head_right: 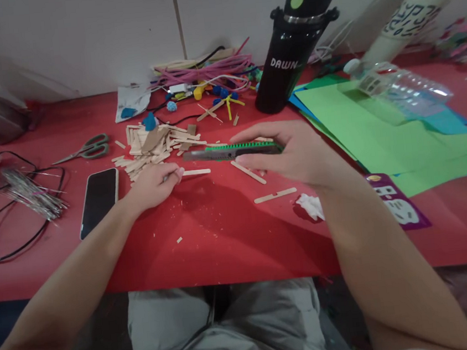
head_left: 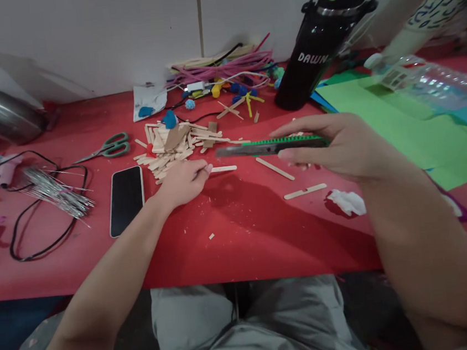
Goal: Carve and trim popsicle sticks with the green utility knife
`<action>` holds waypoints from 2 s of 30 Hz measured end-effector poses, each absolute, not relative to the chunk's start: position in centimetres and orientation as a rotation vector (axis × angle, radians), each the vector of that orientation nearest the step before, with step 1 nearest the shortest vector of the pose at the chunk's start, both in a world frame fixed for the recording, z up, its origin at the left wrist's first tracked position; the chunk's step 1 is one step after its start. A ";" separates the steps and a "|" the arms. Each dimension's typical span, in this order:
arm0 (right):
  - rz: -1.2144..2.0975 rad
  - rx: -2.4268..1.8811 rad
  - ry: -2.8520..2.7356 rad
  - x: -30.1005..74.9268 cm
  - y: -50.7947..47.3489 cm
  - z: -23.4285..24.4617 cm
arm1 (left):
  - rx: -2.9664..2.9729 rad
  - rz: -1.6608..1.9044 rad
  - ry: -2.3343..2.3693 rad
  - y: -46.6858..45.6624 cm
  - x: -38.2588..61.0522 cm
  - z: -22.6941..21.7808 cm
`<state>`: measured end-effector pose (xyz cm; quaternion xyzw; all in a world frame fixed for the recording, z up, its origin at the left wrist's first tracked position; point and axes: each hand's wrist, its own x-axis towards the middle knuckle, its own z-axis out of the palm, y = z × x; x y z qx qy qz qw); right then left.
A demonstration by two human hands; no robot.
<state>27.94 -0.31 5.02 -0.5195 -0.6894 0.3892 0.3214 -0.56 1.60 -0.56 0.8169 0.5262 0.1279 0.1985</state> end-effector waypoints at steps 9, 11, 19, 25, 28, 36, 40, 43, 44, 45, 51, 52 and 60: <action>1.257 -1.083 -1.372 27.6 0.0 2.4 | 2.340 0.398 1.367 1.3 -0.4 -0.6; 1.321 -1.041 -1.352 27.1 -0.1 2.1 | 2.307 0.395 1.331 1.2 -0.4 -0.4; 1.408 -0.904 -1.351 25.0 -1.2 1.0 | 1.926 0.266 1.100 0.7 -0.9 1.0; 1.309 -0.937 -1.396 24.9 -1.5 1.1 | 1.835 0.104 1.032 1.0 -1.8 1.8; 1.301 -0.861 -1.189 25.0 -0.9 1.5 | 1.843 -0.006 0.986 1.0 -2.3 2.2; 1.134 -0.876 -1.534 25.9 -0.1 0.4 | 1.949 0.194 1.293 1.9 -2.5 1.2; 1.052 -0.812 -1.860 27.3 0.0 1.0 | 2.099 0.355 1.436 2.1 -2.0 0.3; 1.187 -1.017 -2.181 28.4 0.1 1.4 | 2.137 0.349 1.432 1.9 -1.8 0.0; 1.220 -1.047 -2.229 28.7 0.1 1.4 | 2.137 0.350 1.421 1.8 -1.7 -0.1; 1.255 -1.080 -2.224 28.8 0.0 1.4 | 2.138 0.352 1.407 1.7 -1.7 -0.1; 1.367 -1.080 -1.720 25.5 -0.9 -0.2 | 2.187 0.344 1.351 1.5 -1.4 -0.4; 1.387 -1.047 -1.612 24.6 -1.0 -0.6 | 2.192 0.349 1.340 1.4 -1.3 -0.4; 1.400 -1.040 -1.485 21.3 -0.9 -2.4 | 2.191 0.488 1.263 1.3 0.1 -1.1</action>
